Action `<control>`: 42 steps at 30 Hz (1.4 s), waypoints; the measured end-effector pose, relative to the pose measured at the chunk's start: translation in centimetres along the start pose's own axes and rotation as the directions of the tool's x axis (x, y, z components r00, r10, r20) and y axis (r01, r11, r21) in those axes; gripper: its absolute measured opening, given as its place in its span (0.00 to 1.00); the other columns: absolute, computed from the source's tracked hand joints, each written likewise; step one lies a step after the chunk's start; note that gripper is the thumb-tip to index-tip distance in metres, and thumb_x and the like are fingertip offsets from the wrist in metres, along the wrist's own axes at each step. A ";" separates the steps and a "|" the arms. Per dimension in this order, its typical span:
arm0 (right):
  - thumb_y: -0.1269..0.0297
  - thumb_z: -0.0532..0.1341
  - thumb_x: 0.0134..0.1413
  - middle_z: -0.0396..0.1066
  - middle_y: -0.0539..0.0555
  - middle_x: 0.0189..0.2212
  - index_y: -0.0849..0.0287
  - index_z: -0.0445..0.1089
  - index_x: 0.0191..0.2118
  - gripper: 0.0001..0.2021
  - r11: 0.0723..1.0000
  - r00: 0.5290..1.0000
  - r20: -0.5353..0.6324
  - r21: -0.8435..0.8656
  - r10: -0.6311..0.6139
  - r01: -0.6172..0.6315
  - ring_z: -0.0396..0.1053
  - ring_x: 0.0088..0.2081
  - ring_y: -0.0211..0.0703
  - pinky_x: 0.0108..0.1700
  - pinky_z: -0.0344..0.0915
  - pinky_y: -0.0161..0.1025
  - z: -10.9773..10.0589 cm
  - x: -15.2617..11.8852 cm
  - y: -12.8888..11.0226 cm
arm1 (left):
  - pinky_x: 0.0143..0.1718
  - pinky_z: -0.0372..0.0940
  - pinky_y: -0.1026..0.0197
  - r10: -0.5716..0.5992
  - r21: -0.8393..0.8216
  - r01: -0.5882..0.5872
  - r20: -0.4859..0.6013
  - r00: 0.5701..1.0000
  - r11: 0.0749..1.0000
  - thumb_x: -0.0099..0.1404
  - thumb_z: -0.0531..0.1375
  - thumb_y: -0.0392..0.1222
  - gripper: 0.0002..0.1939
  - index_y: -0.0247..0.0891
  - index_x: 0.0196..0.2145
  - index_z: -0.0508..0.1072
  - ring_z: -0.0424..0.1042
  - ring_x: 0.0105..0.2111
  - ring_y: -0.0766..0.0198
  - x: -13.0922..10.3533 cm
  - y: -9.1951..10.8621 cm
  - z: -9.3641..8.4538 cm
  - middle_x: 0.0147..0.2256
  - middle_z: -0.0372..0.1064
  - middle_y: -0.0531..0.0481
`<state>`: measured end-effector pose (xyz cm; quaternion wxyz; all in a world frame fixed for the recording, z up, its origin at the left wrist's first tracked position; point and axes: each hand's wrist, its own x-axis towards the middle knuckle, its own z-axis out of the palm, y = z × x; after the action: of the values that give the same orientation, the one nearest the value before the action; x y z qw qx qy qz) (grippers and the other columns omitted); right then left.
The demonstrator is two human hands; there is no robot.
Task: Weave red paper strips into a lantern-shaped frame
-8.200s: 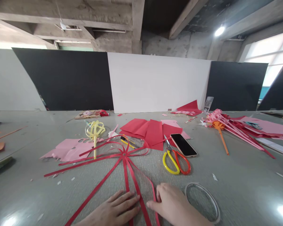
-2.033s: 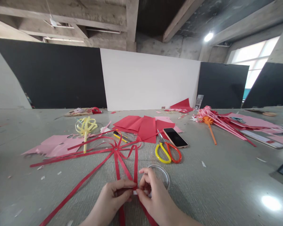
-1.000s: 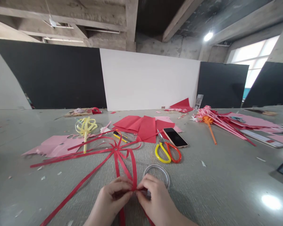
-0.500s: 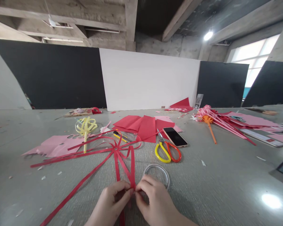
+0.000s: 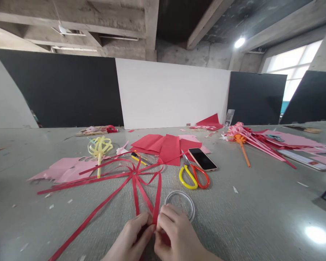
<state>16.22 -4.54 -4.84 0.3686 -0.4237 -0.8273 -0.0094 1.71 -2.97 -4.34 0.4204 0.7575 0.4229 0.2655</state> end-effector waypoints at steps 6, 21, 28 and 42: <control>0.79 0.48 0.44 0.62 0.52 0.21 0.58 0.59 0.22 0.10 0.974 0.979 -0.112 -0.169 -0.171 0.151 0.60 0.26 0.40 0.28 0.61 0.37 0.4 -0.3 0.1 | 0.24 0.49 0.67 -0.091 -0.275 0.106 0.067 0.994 0.956 0.57 0.50 0.49 0.14 0.36 0.22 0.57 0.48 0.23 0.69 0.3 -0.8 -0.1 0.21 0.47 0.56; 0.79 0.50 0.46 0.62 0.51 0.24 0.59 0.59 0.27 0.08 0.994 1.000 -0.011 0.110 -0.019 0.020 0.62 0.28 0.38 0.29 0.61 0.33 -0.4 -0.1 0.7 | 0.21 0.47 0.68 -0.117 -0.417 0.123 0.041 0.992 0.900 0.59 0.51 0.50 0.17 0.34 0.21 0.60 0.51 0.18 0.72 0.5 -1.2 -0.3 0.16 0.52 0.58; 0.78 0.50 0.47 0.62 0.50 0.21 0.58 0.60 0.26 0.08 0.992 0.991 -0.076 0.046 -0.111 0.114 0.61 0.26 0.38 0.27 0.59 0.34 -0.4 -0.1 0.4 | 0.21 0.47 0.68 -0.072 -0.435 0.106 0.094 0.993 0.894 0.58 0.52 0.50 0.15 0.34 0.23 0.61 0.50 0.20 0.72 0.5 -1.2 -0.3 0.19 0.51 0.57; 0.77 0.50 0.50 0.61 0.50 0.24 0.57 0.58 0.32 0.07 0.978 0.990 -0.091 0.171 -0.109 0.124 0.62 0.27 0.37 0.29 0.61 0.34 -0.3 -0.6 0.6 | 0.21 0.43 0.67 -0.054 -0.751 0.213 0.231 0.972 0.625 0.53 0.58 0.49 0.15 0.33 0.24 0.62 0.50 0.20 0.73 0.5 -0.9 0.2 0.20 0.52 0.55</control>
<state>17.04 -4.64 -5.18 0.4366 -0.3395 -0.8327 0.0249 1.69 -2.35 -5.19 0.7592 0.4931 0.2833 0.3166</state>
